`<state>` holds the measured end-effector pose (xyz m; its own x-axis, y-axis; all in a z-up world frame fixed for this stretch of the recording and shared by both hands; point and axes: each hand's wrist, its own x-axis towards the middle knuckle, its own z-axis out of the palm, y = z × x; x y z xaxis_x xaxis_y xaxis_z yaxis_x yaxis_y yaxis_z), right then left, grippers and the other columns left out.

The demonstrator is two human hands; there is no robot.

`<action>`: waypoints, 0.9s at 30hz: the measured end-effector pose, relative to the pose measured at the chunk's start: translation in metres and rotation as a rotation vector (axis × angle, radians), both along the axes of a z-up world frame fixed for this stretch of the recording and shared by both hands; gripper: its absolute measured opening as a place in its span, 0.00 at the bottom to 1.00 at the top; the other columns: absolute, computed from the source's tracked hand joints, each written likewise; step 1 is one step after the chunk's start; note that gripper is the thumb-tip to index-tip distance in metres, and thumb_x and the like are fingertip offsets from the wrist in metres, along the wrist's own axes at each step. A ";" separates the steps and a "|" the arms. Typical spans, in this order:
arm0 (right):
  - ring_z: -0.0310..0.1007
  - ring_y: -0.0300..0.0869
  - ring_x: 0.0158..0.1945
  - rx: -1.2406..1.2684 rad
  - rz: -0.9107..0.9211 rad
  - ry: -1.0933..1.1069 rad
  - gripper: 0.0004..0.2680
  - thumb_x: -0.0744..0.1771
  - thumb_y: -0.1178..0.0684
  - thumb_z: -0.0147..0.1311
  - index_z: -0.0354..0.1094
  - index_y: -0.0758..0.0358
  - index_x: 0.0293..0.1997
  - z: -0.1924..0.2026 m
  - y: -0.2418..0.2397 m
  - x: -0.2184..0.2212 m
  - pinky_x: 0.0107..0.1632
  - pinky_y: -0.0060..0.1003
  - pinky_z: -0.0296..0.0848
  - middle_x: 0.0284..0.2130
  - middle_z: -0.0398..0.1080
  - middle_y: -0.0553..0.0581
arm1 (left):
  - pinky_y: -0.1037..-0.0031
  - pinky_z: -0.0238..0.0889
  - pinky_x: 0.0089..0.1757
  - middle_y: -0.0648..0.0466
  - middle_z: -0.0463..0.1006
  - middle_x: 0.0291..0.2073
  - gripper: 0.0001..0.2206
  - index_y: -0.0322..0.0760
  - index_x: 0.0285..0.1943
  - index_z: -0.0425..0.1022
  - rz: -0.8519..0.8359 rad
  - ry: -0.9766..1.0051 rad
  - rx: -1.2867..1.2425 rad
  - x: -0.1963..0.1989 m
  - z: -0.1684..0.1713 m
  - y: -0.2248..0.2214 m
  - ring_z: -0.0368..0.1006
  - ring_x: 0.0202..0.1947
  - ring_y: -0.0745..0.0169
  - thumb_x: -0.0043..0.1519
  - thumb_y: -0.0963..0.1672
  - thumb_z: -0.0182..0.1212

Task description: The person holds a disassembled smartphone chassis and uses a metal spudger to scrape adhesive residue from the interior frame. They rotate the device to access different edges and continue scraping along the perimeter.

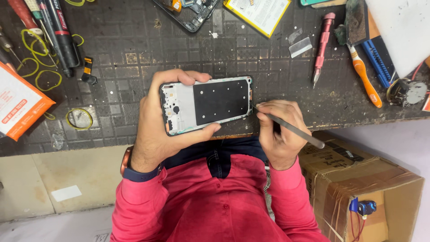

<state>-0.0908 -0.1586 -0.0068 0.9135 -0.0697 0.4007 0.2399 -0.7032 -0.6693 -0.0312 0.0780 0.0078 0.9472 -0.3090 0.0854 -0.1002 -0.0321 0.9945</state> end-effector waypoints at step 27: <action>0.80 0.44 0.45 0.264 0.051 0.092 0.04 0.75 0.62 0.51 0.64 0.74 0.53 0.006 -0.014 0.031 0.47 0.30 0.79 0.46 0.74 0.65 | 0.66 0.72 0.60 0.43 0.78 0.58 0.34 0.36 0.60 0.60 -0.016 0.025 -0.024 0.003 0.004 0.001 0.77 0.61 0.55 0.50 0.40 0.82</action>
<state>-0.0597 -0.1725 -0.0011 0.9504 -0.1138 0.2896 0.1997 -0.4905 -0.8483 -0.0285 0.0785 0.0116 0.9443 -0.3219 0.0690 -0.0752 -0.0069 0.9971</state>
